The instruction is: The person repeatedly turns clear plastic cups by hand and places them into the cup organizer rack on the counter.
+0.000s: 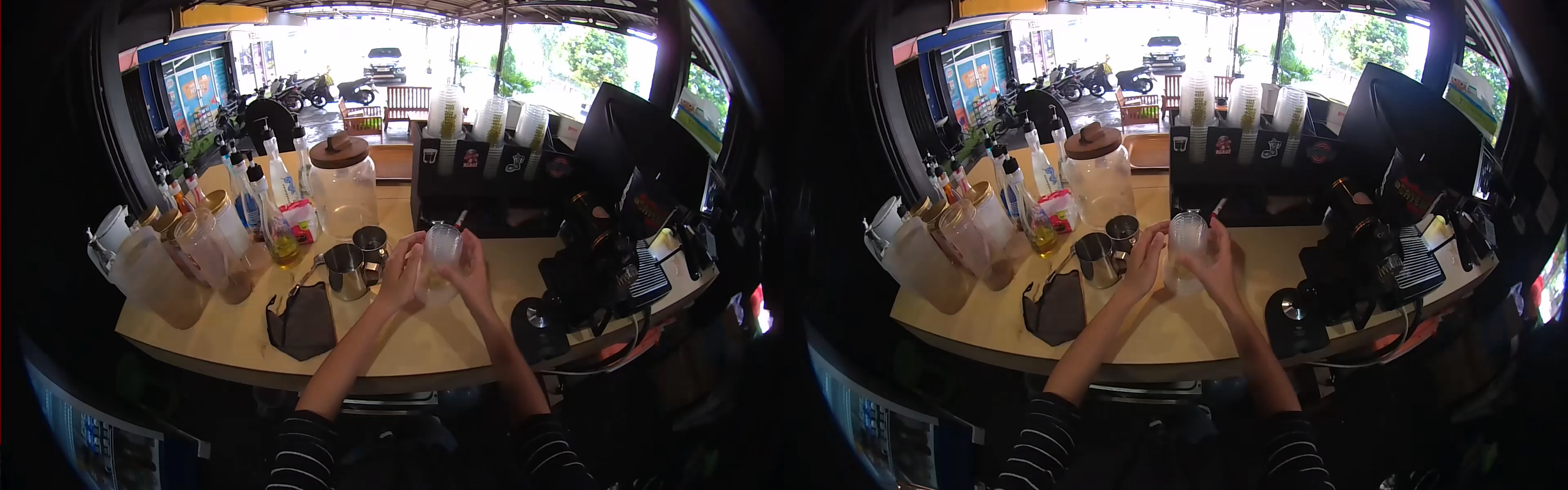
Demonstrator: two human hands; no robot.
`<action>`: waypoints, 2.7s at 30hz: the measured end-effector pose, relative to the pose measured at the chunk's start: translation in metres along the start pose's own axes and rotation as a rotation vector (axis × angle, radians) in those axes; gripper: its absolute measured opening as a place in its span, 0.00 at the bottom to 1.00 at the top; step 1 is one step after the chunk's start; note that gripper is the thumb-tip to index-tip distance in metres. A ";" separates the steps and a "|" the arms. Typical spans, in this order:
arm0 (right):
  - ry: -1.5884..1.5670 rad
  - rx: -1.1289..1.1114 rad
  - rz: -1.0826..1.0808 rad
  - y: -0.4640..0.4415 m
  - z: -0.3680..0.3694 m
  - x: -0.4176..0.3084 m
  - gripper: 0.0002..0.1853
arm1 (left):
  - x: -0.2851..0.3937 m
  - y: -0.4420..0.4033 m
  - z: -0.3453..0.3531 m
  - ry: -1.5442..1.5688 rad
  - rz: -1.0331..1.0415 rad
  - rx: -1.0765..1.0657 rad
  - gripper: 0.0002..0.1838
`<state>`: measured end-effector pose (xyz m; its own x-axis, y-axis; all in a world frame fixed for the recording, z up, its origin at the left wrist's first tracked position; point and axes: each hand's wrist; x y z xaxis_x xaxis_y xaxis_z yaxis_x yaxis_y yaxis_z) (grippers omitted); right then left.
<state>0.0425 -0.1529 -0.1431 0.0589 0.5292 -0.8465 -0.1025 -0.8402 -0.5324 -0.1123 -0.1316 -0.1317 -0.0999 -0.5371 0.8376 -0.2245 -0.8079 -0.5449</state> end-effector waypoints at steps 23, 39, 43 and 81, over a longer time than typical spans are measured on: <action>-0.208 -0.047 0.311 0.028 -0.006 0.019 0.38 | -0.004 0.028 0.007 -0.191 -0.088 -0.161 0.48; -0.094 0.035 0.053 0.017 -0.006 0.017 0.41 | -0.007 0.026 0.009 -0.276 -0.161 -0.140 0.49; -0.089 0.085 -0.025 -0.008 -0.007 0.004 0.44 | -0.020 0.023 0.006 -0.306 -0.161 -0.169 0.51; -0.177 -0.243 -0.116 0.000 0.023 -0.104 0.18 | 0.090 0.025 -0.065 0.515 -0.215 -0.031 0.42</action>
<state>0.0131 -0.2048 -0.0552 -0.1197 0.6177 -0.7773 0.1361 -0.7653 -0.6291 -0.1902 -0.1839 -0.0674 -0.5073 -0.1668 0.8455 -0.3195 -0.8748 -0.3643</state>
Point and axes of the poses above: each hand's wrist, its own y-axis away from the middle knuckle, its own z-axis out of the palm, x = y × z, and after that the axes turned 2 degrees about -x, right-handed
